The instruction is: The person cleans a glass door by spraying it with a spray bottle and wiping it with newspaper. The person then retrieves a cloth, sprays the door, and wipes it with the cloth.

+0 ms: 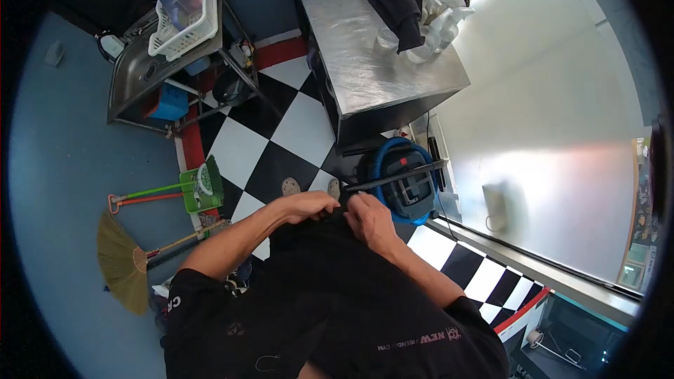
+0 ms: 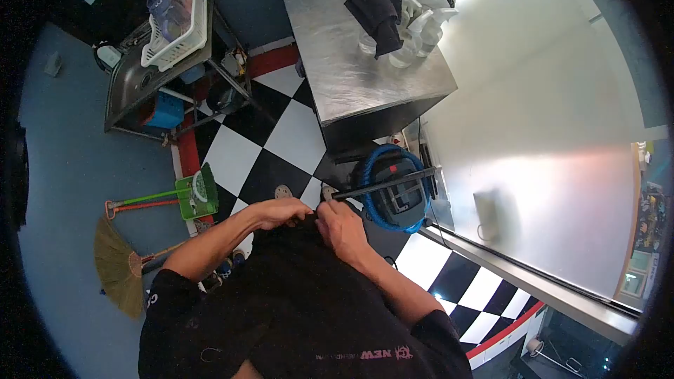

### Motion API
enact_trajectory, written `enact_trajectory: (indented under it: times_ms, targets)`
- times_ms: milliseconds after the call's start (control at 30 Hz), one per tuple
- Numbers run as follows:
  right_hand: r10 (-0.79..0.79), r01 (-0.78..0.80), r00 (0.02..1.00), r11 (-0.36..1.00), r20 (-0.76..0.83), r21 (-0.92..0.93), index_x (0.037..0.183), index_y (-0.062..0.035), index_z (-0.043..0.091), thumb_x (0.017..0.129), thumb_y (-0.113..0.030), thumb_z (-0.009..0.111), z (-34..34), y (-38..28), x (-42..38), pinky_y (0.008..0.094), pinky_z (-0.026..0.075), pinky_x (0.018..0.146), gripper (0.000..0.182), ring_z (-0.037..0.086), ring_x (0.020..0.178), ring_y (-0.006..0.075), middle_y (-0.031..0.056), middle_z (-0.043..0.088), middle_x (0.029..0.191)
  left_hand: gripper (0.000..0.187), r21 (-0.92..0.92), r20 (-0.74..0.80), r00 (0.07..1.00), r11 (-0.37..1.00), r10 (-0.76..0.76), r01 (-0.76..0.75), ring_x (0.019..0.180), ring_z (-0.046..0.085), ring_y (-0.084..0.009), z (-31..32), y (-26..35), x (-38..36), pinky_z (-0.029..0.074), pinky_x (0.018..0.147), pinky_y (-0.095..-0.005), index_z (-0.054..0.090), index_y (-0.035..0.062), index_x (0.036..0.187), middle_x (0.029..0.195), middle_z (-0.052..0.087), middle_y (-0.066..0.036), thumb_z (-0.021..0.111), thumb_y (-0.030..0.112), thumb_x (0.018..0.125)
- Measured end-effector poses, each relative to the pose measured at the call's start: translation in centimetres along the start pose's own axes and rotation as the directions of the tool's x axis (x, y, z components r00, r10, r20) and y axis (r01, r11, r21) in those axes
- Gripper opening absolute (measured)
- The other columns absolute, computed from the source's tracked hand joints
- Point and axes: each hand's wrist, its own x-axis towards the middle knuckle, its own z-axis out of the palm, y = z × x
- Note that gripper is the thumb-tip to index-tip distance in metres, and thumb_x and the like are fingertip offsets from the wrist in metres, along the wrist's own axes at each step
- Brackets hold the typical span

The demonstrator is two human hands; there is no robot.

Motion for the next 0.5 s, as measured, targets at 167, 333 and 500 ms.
enact_trajectory:
  times_ms: [167, 333, 500]
  targets:
    - [0.083, -0.093, 0.990, 0.991, 0.111, 0.097, 0.085, -0.0035, 0.061, 0.079, -0.013, 0.075, -0.6, 0.7, 0.0, 0.0443, 0.051, 0.063, 0.018, 0.065, 0.074, 0.0334, 0.0110, 0.062, 0.080, 0.016, -0.301, 0.090, 0.995, 0.953, 0.040, -0.011, 0.086, 0.051, -0.0129, -0.2, -0.4, -0.1, 0.038, 0.075, -0.0297, 0.065, 0.0118, 0.097, 0.096, 0.059, 0.001, 0.054, 0.017, 0.087]
    - [0.169, -0.169, 0.975, 0.986, 0.142, -0.014, 0.082, -0.0029, 0.064, 0.076, -0.018, 0.079, -1.2, -0.7, 0.5, 0.0429, 0.052, 0.062, 0.022, 0.066, 0.070, 0.0327, 0.0135, 0.065, 0.079, 0.026, -0.272, 0.104, 0.992, 0.962, 0.065, -0.035, 0.092, 0.053, -0.0121, -0.6, -0.9, 0.1, 0.040, 0.080, -0.0314, 0.067, 0.0065, 0.110, 0.102, 0.062, 0.000, 0.055, 0.016, 0.089]
    - [0.252, -0.266, 0.961, 0.957, 0.116, 0.120, 0.078, -0.0026, 0.063, 0.076, -0.017, 0.077, 0.7, 0.5, 0.5, 0.0439, 0.051, 0.061, 0.020, 0.066, 0.068, 0.0350, 0.0147, 0.064, 0.073, 0.032, -0.117, 0.166, 0.949, 0.961, 0.269, -0.252, 0.088, 0.056, -0.0105, -1.9, -1.0, -1.5, 0.044, 0.081, -0.0278, 0.066, -0.0010, 0.122, 0.099, 0.065, 0.000, 0.059, 0.010, 0.093]
